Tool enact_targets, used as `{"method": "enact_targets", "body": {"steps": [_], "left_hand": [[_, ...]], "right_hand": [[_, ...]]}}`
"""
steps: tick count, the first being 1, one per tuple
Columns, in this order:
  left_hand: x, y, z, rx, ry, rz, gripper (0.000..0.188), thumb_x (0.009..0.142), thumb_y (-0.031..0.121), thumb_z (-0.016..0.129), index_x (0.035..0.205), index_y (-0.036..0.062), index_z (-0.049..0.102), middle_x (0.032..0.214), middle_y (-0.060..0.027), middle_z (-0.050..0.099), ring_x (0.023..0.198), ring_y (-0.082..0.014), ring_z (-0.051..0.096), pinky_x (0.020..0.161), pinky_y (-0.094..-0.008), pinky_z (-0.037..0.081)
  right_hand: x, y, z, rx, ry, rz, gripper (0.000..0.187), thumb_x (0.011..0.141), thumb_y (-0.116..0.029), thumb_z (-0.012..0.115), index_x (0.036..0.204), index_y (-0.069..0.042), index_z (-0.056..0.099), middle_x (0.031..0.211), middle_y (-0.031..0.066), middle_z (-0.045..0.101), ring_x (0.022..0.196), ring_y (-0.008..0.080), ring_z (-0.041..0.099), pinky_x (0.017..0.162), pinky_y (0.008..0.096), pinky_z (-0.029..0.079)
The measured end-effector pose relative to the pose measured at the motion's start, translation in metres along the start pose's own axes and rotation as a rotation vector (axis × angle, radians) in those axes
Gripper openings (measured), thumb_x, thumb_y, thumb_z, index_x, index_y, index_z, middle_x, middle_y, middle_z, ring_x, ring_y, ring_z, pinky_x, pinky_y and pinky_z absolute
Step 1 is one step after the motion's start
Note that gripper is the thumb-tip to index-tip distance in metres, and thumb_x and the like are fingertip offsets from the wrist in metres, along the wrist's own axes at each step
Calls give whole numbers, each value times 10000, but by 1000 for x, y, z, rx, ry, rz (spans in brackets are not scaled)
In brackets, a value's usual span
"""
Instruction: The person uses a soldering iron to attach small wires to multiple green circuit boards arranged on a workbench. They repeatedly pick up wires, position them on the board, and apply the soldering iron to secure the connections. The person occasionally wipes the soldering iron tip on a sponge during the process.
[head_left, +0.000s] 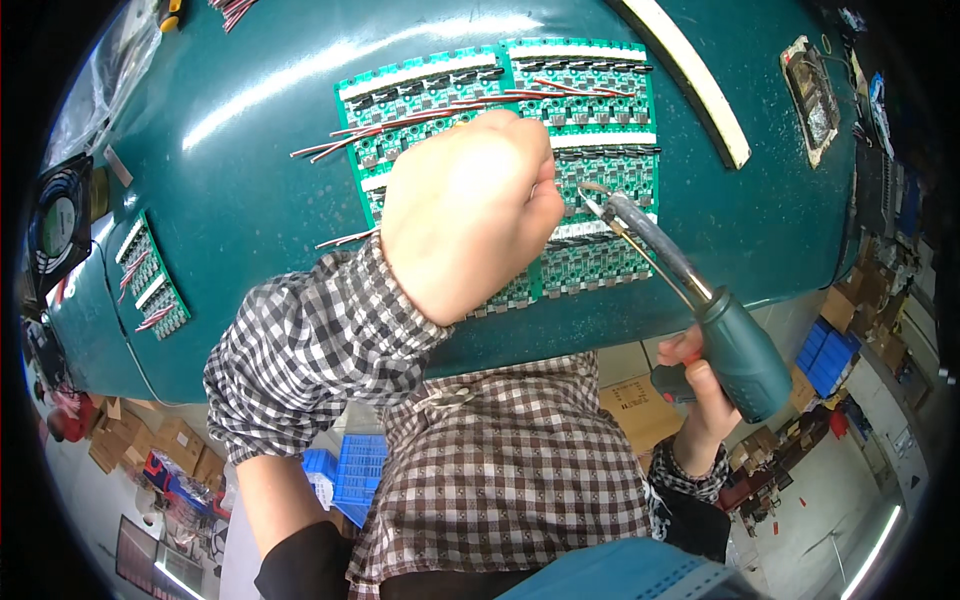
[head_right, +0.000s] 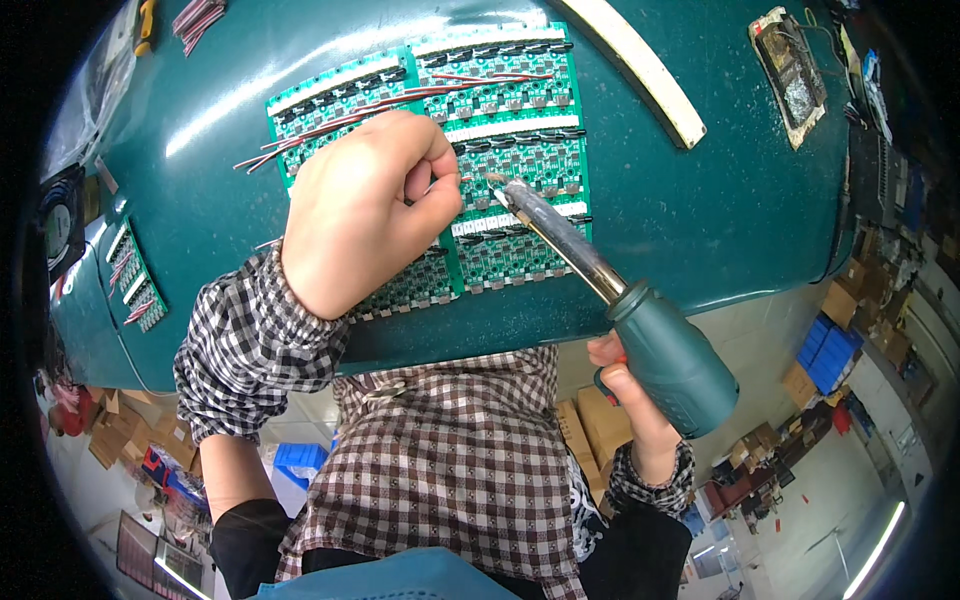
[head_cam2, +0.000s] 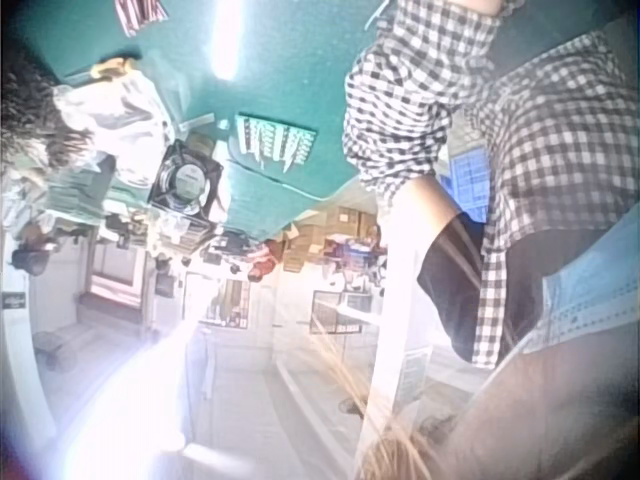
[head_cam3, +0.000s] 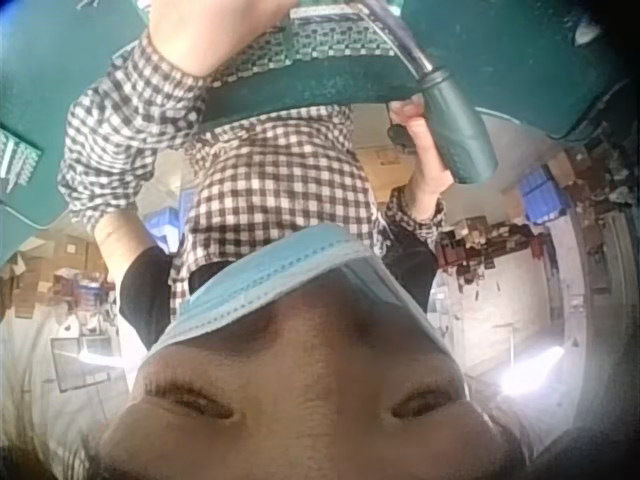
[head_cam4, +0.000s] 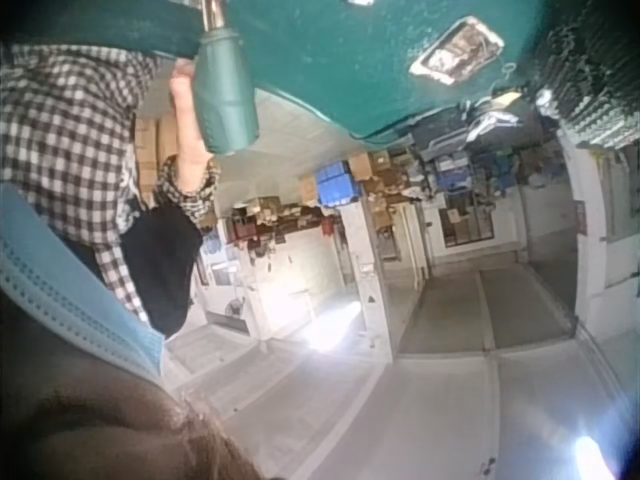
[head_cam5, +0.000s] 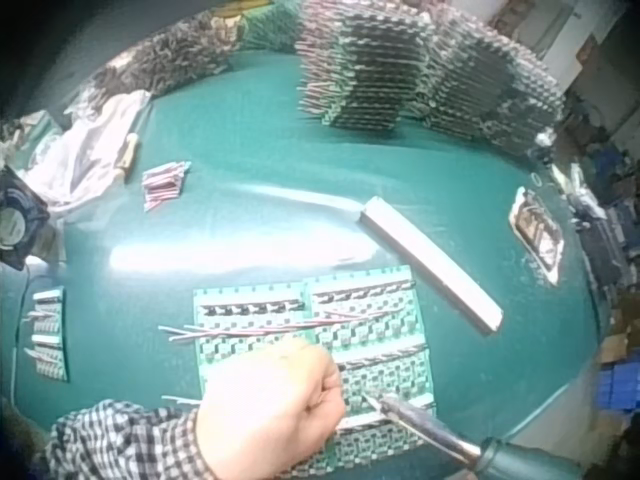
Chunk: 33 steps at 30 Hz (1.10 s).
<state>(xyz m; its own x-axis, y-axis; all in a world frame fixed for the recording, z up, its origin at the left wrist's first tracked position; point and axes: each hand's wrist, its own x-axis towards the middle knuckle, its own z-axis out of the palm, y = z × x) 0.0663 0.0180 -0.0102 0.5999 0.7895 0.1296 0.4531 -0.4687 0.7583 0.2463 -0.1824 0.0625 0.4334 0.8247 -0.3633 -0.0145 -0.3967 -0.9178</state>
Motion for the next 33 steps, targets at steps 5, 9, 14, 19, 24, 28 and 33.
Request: {"method": "enact_targets", "body": {"steps": [5, 9, 14, 19, 24, 28, 33], "left_hand": [[0, 1, 0, 3, 1, -15, 114, 695, 23, 661, 722, 71, 561, 640, -51, 503, 565, -223, 534, 513, -336, 437], [0, 0, 1, -2, 2, -12, 116, 692, 25, 665, 719, 73, 562, 639, -47, 504, 562, -218, 533, 512, -333, 437], [0, 1, -1, -8, 3, -10, 112, 693, 27, 663, 717, 73, 564, 639, -46, 504, 564, -217, 536, 512, -333, 438], [1, 1, -2, -8, -13, -15, 108, 694, 26, 658, 716, 72, 564, 638, -48, 503, 569, -222, 540, 515, -336, 440], [1, 1, -1, -8, -3, -10, 112, 690, 21, 659, 715, 70, 562, 639, -50, 502, 570, -223, 538, 515, -336, 441], [1, 1, -1, -18, -3, -9, 115, 689, 17, 661, 715, 70, 562, 640, -50, 502, 568, -222, 536, 516, -335, 440], [1, 1, -1, -10, -13, -14, 114, 692, 17, 659, 713, 69, 559, 640, -50, 504, 567, -222, 538, 513, -337, 438]], "right_hand": [[1, -1, -1, -86, -35, 11, 364, 810, -146, 720, 1079, 64, 593, 860, 137, 645, 819, 244, 651, 751, 378, 550], [1, -6, 11, -134, 57, 6, 348, 818, -222, 708, 959, 82, 611, 815, 160, 631, 766, 250, 632, 711, 377, 530], [0, 4, -2, -212, 0, -45, 471, 736, -146, 829, 1100, 49, 602, 863, 116, 697, 800, 198, 687, 757, 323, 555], [0, 4, -1, -269, 15, -54, 458, 714, -162, 848, 1054, 48, 626, 833, 110, 703, 777, 175, 689, 745, 302, 554], [2, 6, -3, -282, -21, -72, 465, 715, -164, 849, 1061, 47, 621, 832, 108, 706, 779, 172, 692, 747, 300, 554], [1, 7, 0, -244, 12, -70, 477, 712, -162, 854, 1068, 46, 615, 834, 107, 710, 778, 174, 698, 751, 298, 555], [2, 5, 0, -256, 8, -56, 488, 709, -163, 858, 1076, 44, 611, 832, 108, 713, 782, 171, 700, 750, 296, 555]]}}
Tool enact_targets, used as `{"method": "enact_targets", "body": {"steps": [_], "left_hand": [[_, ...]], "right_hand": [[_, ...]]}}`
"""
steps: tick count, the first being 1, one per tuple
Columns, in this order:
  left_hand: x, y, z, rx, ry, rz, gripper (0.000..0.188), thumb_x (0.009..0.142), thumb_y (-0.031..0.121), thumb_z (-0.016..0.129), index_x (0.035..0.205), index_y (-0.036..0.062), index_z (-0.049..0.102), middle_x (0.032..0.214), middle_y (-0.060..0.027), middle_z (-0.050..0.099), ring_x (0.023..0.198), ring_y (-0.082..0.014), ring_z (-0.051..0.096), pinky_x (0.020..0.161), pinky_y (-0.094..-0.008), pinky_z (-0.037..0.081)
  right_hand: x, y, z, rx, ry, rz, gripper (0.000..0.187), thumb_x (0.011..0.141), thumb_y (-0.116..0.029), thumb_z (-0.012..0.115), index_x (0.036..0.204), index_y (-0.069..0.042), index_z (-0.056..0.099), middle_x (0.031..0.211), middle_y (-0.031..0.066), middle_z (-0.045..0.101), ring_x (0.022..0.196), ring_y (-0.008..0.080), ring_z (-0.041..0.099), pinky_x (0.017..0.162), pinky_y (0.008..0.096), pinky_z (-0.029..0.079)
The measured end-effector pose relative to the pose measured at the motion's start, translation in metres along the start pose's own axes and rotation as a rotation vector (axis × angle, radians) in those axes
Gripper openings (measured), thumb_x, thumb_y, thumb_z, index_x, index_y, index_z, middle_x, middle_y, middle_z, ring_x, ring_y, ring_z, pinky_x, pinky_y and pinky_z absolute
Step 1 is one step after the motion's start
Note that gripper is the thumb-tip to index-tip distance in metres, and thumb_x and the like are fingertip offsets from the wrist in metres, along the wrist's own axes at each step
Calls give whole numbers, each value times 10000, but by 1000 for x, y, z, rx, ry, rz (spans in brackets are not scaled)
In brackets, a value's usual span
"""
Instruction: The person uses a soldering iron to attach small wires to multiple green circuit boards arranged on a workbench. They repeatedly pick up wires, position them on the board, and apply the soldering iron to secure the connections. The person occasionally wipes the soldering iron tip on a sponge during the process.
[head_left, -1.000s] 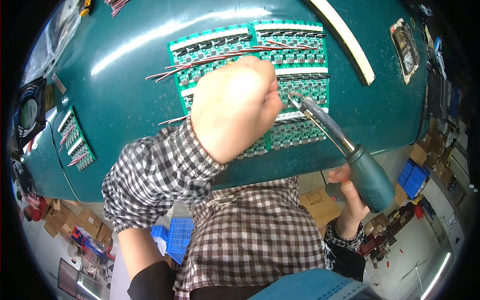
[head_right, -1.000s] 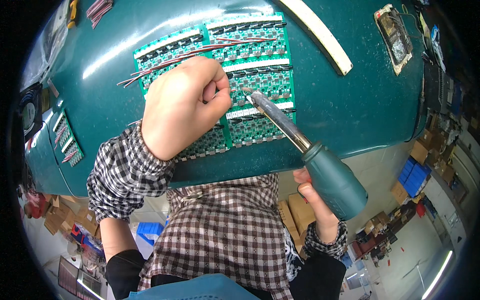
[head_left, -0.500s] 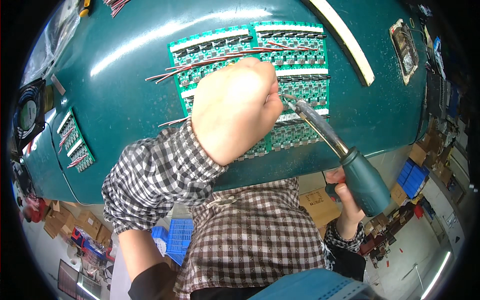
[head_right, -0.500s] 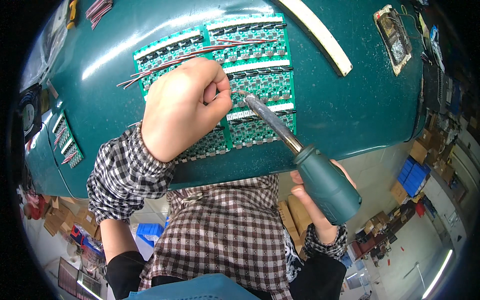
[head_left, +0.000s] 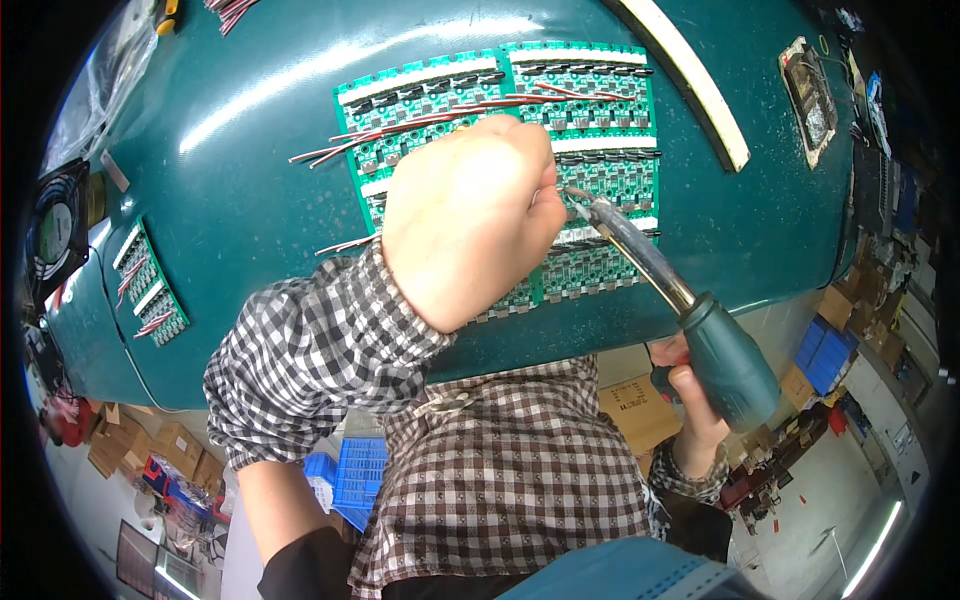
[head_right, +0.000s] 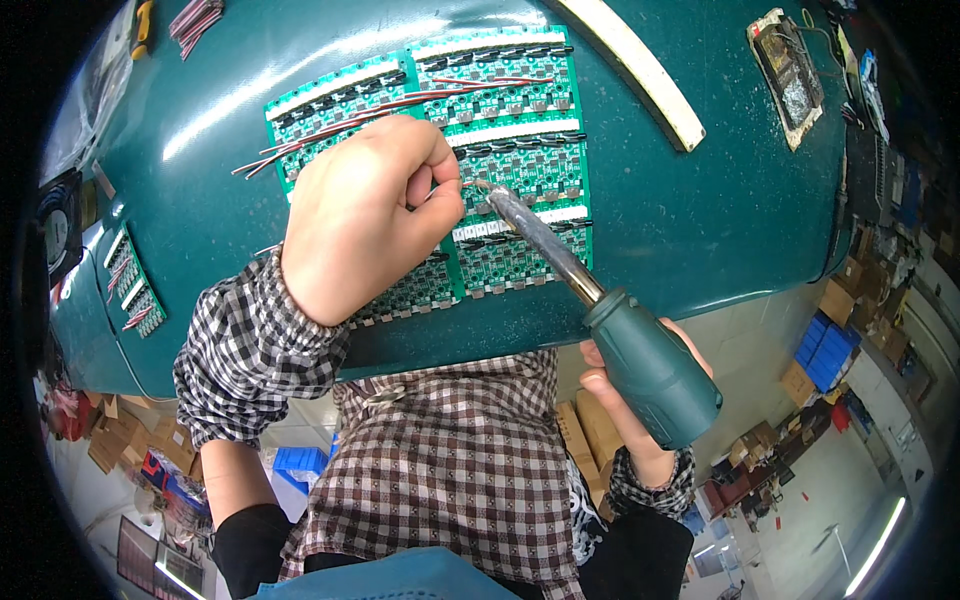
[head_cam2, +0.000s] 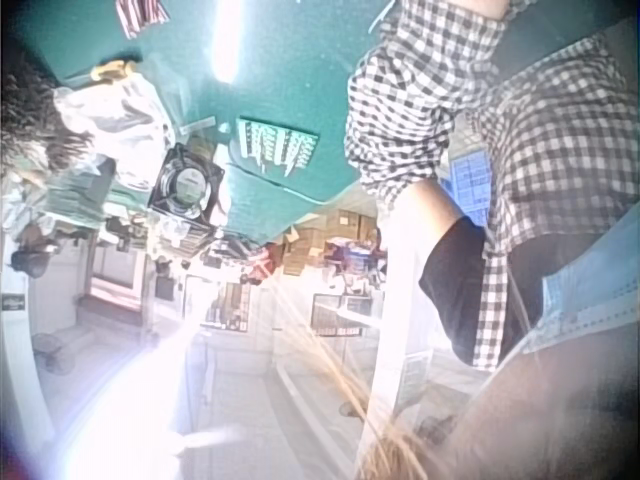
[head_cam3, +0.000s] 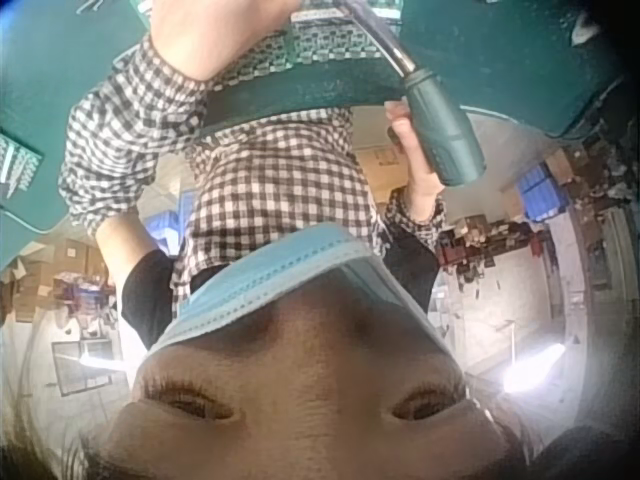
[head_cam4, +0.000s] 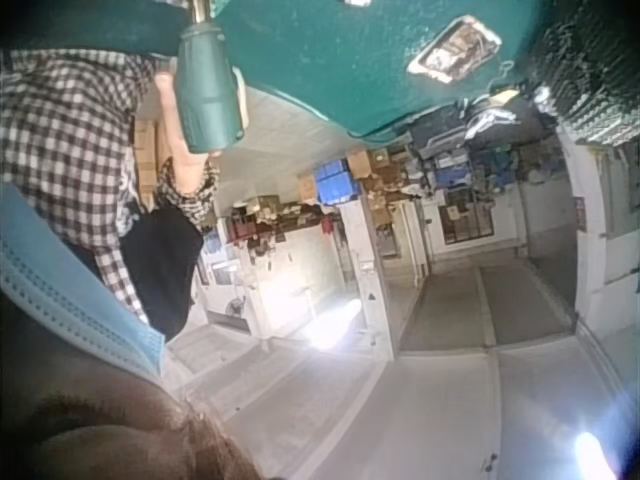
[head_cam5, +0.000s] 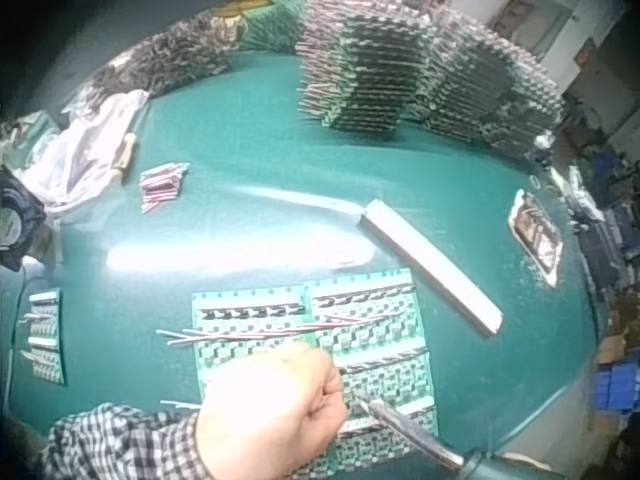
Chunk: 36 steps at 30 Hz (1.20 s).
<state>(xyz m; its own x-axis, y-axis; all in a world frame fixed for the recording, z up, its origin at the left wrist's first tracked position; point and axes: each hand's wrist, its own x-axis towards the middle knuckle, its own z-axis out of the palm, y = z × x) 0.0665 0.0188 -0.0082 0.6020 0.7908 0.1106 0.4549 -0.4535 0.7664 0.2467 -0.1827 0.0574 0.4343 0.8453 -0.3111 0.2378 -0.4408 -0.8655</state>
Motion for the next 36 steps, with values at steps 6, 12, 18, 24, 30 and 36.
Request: {"method": "enact_targets", "body": {"steps": [6, 12, 18, 24, 30, 36], "left_hand": [[1, 1, 0, 18, -9, -15, 113, 694, 18, 656, 714, 68, 557, 643, -52, 505, 569, -226, 541, 512, -340, 435], [0, 1, 0, 12, -11, -11, 112, 694, 21, 656, 715, 68, 556, 643, -52, 500, 573, -234, 539, 518, -344, 436], [0, -1, 0, 8, -1, 0, 111, 691, 22, 653, 710, 71, 554, 640, -52, 494, 579, -235, 536, 524, -347, 437], [0, 1, 0, 32, -17, -14, 107, 689, 22, 648, 708, 70, 554, 638, -51, 488, 577, -233, 529, 525, -348, 436], [0, 2, -1, 51, -37, -16, 103, 698, 29, 653, 717, 74, 561, 639, -45, 491, 576, -221, 529, 529, -339, 438], [-3, 5, -2, 80, -32, -39, 110, 710, 34, 668, 738, 78, 570, 645, -40, 501, 574, -205, 531, 532, -326, 442]], "right_hand": [[0, 1, -1, -18, -7, 5, 499, 707, -160, 859, 1085, 45, 606, 840, 107, 712, 789, 168, 700, 753, 287, 553], [-2, -3, 0, 28, 24, 22, 494, 709, -147, 853, 1084, 55, 602, 862, 115, 710, 797, 173, 696, 759, 296, 556], [-2, -2, -1, 28, 17, 20, 497, 711, -150, 854, 1086, 56, 601, 856, 112, 706, 803, 174, 694, 757, 307, 562], [-3, -1, -2, 12, 15, 13, 500, 713, -152, 853, 1089, 56, 598, 859, 110, 705, 794, 180, 693, 760, 314, 564], [-2, -10, 7, 106, 72, 33, 366, 794, -208, 748, 983, 73, 611, 839, 148, 655, 770, 243, 656, 723, 360, 541], [-2, -8, 5, 140, 46, 64, 363, 814, -253, 716, 920, 79, 614, 798, 157, 633, 736, 249, 632, 680, 359, 516]]}}
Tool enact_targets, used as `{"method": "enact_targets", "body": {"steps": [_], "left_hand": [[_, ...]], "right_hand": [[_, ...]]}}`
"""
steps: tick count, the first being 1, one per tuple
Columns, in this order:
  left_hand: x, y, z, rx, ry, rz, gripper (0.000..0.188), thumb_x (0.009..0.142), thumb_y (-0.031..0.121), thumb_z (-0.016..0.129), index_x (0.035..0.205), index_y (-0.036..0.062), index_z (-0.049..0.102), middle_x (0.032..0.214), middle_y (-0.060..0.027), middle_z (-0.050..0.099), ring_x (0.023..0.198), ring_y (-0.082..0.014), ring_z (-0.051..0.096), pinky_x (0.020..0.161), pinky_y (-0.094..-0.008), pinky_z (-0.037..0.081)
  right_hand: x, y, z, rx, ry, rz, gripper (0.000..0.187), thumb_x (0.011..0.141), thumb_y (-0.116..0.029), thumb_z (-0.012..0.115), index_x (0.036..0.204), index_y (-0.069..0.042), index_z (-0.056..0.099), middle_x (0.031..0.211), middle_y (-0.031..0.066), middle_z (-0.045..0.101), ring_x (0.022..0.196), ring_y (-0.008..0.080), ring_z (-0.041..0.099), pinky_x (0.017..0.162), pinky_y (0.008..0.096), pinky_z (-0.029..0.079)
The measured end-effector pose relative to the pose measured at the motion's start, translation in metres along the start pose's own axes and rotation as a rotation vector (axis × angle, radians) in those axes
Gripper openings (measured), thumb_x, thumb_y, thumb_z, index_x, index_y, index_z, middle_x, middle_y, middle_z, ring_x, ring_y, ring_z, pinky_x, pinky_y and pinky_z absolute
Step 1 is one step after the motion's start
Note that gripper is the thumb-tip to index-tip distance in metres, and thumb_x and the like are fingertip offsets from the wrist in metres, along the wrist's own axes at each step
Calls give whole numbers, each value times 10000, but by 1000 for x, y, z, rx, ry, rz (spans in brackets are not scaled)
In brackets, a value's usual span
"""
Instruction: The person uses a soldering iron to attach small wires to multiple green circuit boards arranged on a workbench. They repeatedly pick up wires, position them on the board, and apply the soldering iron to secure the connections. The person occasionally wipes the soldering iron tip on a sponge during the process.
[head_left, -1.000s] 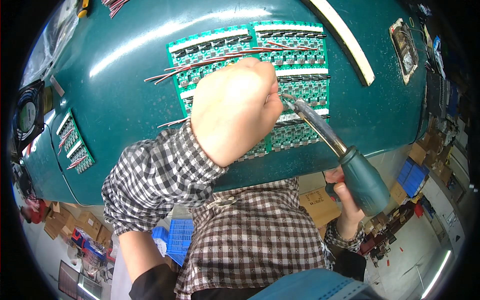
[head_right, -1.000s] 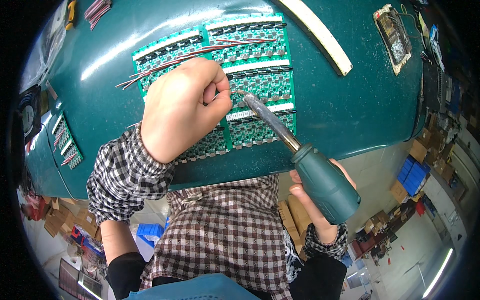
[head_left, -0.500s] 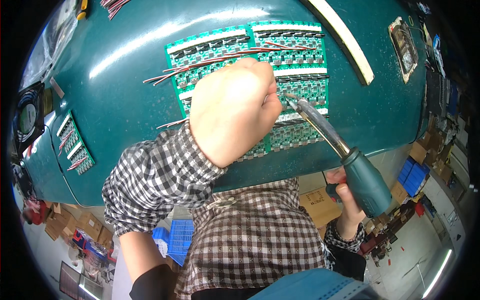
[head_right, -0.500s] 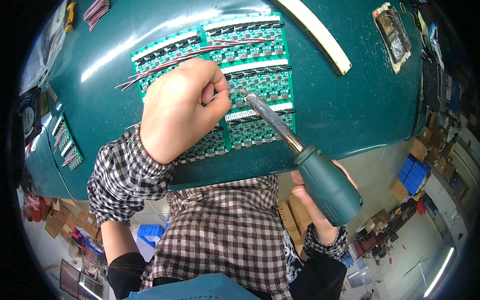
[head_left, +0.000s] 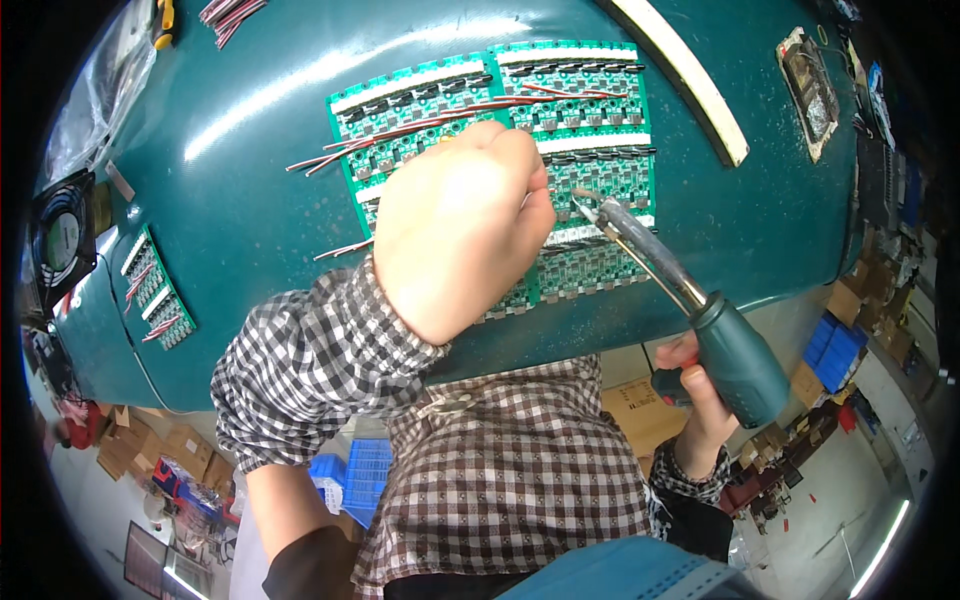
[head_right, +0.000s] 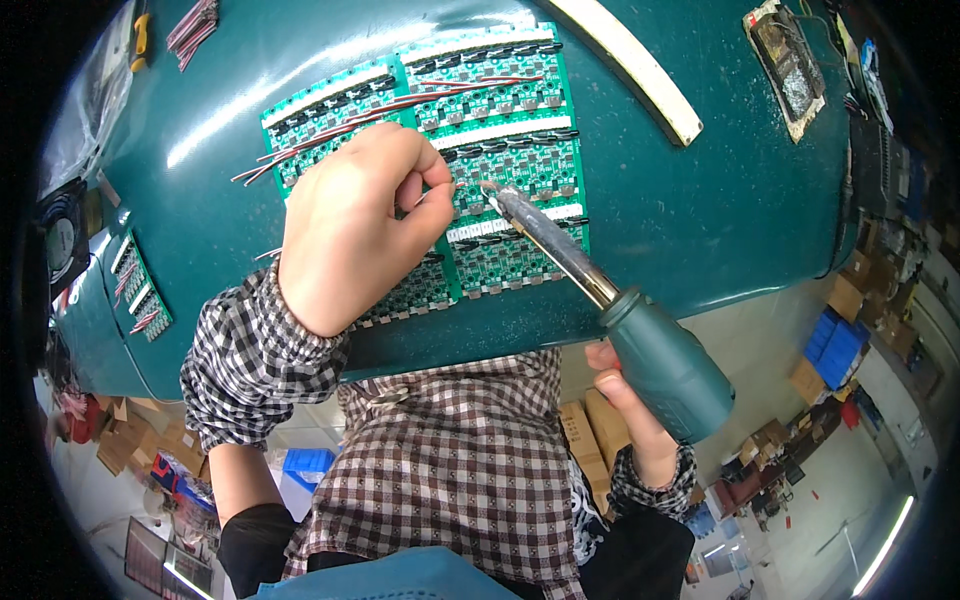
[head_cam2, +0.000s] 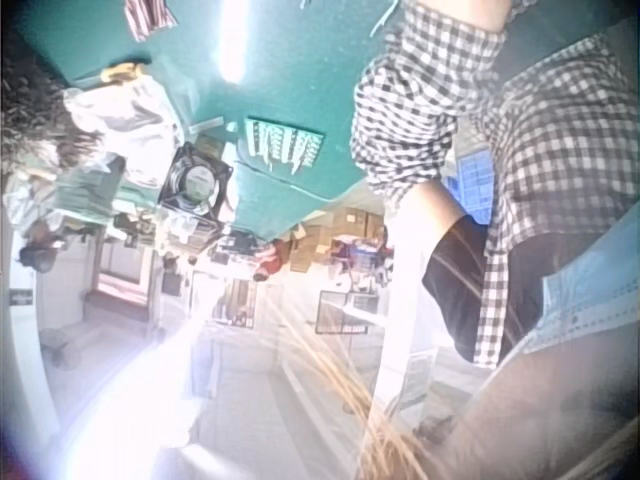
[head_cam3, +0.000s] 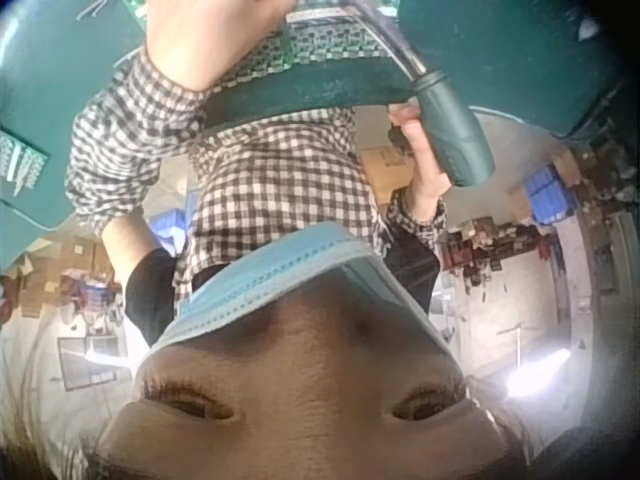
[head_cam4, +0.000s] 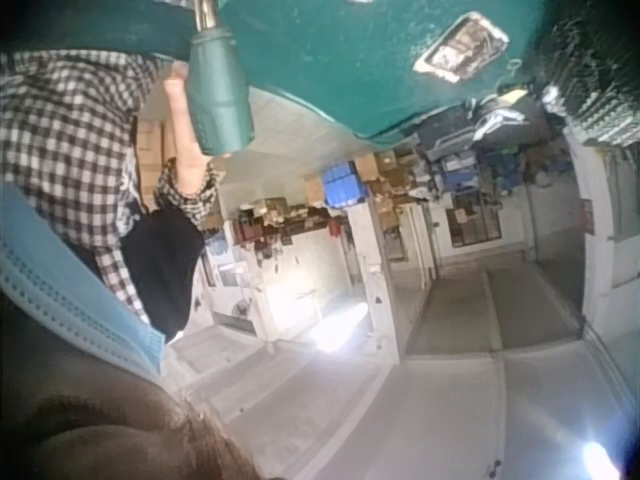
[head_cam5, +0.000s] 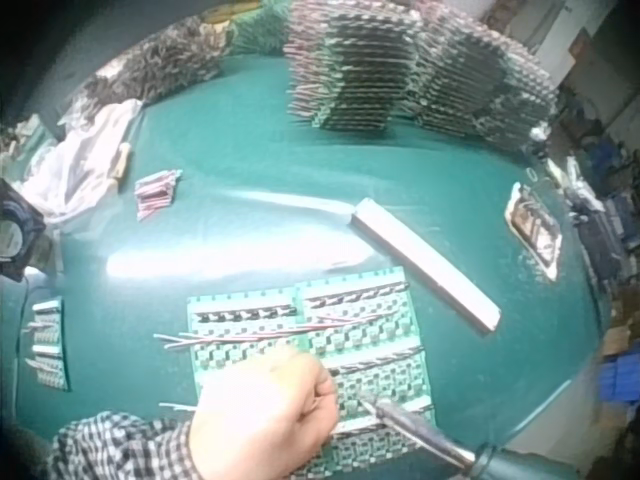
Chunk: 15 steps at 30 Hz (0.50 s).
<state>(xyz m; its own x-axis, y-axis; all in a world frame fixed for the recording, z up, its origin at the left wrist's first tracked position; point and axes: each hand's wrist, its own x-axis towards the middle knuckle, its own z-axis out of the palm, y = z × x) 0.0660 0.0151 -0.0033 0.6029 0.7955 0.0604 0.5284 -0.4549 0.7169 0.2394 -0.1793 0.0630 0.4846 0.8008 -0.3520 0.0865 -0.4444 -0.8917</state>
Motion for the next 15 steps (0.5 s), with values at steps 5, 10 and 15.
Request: {"method": "enact_targets", "body": {"steps": [5, 10, 15], "left_hand": [[-1, 2, 0, -8, -3, -28, 117, 709, 29, 671, 741, 79, 570, 651, -38, 510, 572, -198, 529, 533, -321, 442], [-1, 2, -1, -40, 1, -24, 120, 709, 27, 672, 740, 80, 569, 654, -37, 514, 566, -193, 526, 529, -319, 440], [-1, 2, 3, -20, 17, -25, 125, 702, 19, 672, 739, 79, 568, 654, -38, 516, 565, -190, 526, 525, -314, 439]], "right_hand": [[-4, 15, -14, 19, -84, 16, 510, 772, -99, 788, 1177, 65, 524, 898, 128, 668, 837, 229, 669, 795, 376, 554], [-2, 10, -11, -19, -60, 21, 572, 747, -131, 821, 1185, 72, 514, 879, 134, 678, 816, 216, 675, 787, 352, 553], [-2, 7, -7, -57, -34, 6, 480, 764, -168, 794, 1099, 77, 552, 850, 138, 669, 789, 216, 668, 738, 344, 546]]}}
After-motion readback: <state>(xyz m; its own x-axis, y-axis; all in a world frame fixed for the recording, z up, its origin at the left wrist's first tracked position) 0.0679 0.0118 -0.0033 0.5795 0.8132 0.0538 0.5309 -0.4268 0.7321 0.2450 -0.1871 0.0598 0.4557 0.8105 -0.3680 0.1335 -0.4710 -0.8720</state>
